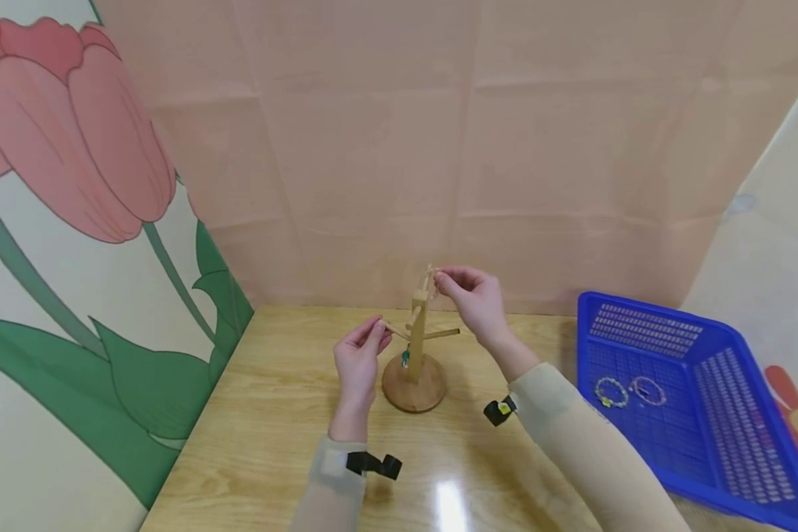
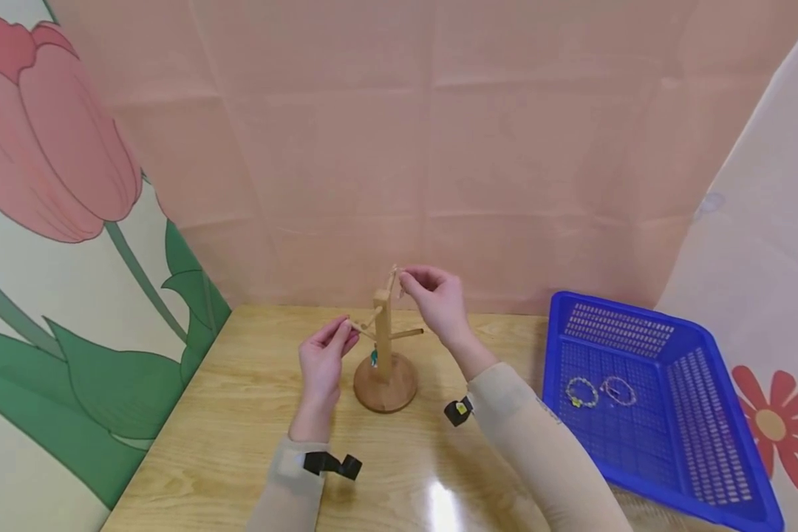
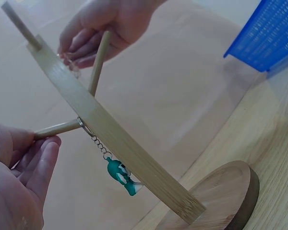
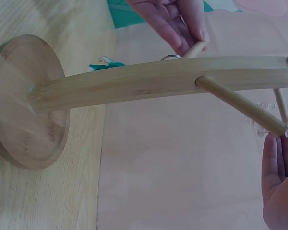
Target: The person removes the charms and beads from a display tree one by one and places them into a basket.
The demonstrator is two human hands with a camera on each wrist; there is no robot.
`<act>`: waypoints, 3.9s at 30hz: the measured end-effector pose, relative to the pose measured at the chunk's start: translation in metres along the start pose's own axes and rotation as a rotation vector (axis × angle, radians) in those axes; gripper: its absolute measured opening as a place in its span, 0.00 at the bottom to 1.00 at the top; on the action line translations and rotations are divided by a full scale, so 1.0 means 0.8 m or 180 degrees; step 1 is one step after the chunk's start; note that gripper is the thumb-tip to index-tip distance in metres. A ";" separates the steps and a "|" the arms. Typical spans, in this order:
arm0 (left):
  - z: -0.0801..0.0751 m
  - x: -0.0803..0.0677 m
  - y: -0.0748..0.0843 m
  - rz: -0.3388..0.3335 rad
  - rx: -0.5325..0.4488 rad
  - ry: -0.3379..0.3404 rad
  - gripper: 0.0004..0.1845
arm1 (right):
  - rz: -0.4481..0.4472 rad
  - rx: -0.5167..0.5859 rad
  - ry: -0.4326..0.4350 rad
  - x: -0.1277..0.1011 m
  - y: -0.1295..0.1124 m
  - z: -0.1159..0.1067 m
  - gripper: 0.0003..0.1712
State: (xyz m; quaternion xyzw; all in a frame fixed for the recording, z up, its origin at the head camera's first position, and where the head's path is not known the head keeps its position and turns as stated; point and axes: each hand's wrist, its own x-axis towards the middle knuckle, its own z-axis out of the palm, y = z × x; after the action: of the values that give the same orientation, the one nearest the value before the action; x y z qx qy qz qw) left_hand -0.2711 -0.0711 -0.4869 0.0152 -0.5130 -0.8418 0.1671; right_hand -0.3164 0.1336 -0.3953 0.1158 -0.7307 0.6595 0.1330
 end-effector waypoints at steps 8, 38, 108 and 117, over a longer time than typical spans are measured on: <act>0.002 0.001 0.000 0.0016 -0.0014 -0.0010 0.11 | 0.0030 0.0222 0.0126 0.005 0.000 0.002 0.17; 0.001 0.000 -0.001 -0.0014 -0.0026 0.0016 0.10 | 0.0030 0.0284 0.0175 0.005 -0.003 0.005 0.20; 0.003 0.001 -0.005 0.0003 0.0018 -0.0021 0.09 | 0.0483 0.0084 0.0671 -0.009 0.003 -0.107 0.27; 0.000 -0.001 -0.001 0.0028 0.0017 0.0005 0.09 | 0.0687 -0.0707 0.0136 -0.037 0.007 -0.188 0.33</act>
State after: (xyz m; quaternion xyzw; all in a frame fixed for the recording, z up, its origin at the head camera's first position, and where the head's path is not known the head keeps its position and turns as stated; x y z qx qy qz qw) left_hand -0.2704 -0.0706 -0.4874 0.0141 -0.5152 -0.8397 0.1712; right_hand -0.2842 0.2836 -0.3968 0.0071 -0.8043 0.5874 0.0888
